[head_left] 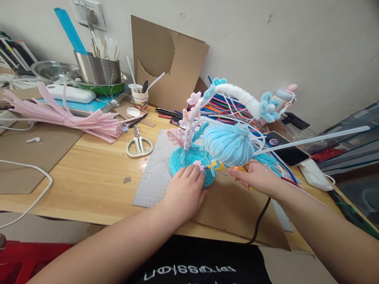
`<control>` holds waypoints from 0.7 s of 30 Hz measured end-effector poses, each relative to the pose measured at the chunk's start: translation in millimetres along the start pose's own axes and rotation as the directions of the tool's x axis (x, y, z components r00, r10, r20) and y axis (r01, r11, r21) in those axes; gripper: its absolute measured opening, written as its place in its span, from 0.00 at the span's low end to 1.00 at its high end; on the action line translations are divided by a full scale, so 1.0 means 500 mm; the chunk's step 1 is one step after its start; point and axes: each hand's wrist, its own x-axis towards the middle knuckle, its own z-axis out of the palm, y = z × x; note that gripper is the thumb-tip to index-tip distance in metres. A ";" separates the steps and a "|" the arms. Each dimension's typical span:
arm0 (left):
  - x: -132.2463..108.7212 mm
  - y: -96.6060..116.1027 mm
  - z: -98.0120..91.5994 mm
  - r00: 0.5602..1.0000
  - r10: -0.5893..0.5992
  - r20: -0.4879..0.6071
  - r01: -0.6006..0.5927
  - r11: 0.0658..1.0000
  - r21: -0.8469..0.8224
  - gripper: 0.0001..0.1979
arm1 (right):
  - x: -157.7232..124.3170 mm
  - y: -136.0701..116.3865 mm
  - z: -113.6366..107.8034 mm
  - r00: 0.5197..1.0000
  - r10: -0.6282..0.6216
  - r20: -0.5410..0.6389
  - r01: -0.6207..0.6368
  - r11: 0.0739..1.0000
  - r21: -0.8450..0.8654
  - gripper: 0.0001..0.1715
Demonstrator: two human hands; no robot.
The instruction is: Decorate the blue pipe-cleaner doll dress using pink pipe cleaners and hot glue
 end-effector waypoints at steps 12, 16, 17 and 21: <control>-0.001 -0.002 -0.001 1.000 -0.001 0.007 0.001 1.000 -0.016 0.19 | -0.065 0.062 -0.016 0.990 0.011 0.144 -0.104 0.745 0.659 0.19; 0.001 -0.004 -0.003 1.000 -0.006 0.005 0.007 1.000 -0.015 0.19 | -0.101 0.113 -0.008 0.956 0.105 0.274 -0.265 0.709 0.653 0.24; 0.002 -0.005 -0.004 1.000 -0.009 0.004 0.009 1.000 -0.014 0.19 | -0.107 0.125 -0.005 0.947 0.148 0.284 -0.298 0.735 0.609 0.26; 0.005 -0.008 -0.006 1.000 -0.021 -0.006 0.021 1.000 0.000 0.15 | -0.112 0.158 -0.004 0.948 0.294 0.121 -0.316 0.912 0.261 0.31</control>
